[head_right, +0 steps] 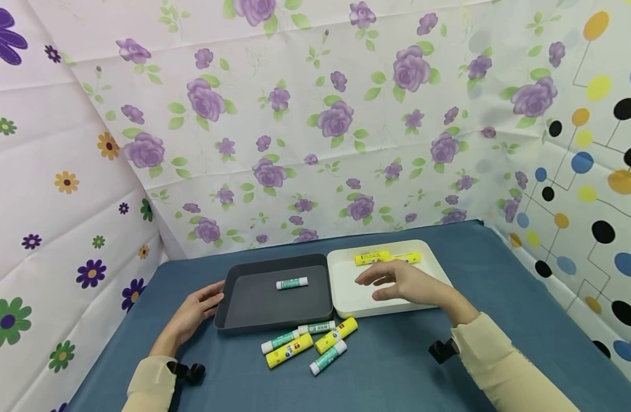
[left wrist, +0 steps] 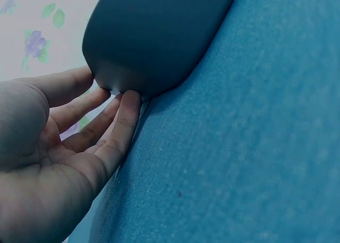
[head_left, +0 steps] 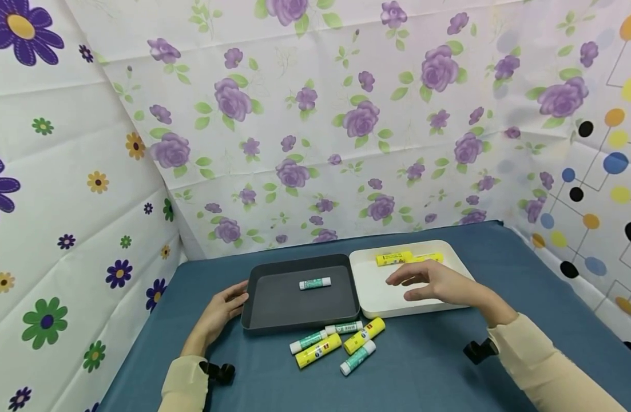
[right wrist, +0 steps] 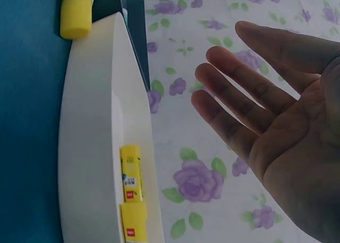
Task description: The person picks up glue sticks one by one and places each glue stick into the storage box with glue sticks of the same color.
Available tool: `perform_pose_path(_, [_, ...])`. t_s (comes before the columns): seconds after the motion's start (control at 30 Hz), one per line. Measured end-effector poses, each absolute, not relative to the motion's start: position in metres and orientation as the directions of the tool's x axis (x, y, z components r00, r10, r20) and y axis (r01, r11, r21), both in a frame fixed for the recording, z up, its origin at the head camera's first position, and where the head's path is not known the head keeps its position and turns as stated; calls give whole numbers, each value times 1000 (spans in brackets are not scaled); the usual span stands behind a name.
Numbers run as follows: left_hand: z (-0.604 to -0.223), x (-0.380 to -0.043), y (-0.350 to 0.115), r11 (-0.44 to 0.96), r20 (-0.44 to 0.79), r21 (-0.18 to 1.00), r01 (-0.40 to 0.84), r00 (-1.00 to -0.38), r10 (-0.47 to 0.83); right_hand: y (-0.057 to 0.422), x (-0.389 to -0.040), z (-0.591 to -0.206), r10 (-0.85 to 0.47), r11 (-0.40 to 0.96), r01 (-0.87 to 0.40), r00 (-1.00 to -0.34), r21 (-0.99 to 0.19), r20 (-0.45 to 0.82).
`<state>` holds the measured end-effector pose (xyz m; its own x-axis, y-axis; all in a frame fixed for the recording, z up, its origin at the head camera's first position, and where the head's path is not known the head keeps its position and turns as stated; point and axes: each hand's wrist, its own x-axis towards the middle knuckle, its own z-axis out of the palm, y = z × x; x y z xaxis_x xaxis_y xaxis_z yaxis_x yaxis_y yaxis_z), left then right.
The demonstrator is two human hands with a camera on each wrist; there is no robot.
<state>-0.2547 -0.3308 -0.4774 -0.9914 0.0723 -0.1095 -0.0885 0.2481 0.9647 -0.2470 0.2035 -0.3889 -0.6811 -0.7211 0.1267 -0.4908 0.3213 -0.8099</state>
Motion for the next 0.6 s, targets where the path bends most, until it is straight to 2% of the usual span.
perform_pose_path(0.6, [-478, -253, -330, 267, -99, 961, -74, -992, 80, 165, -222, -410, -818, 198, -436, -567, -878, 98])
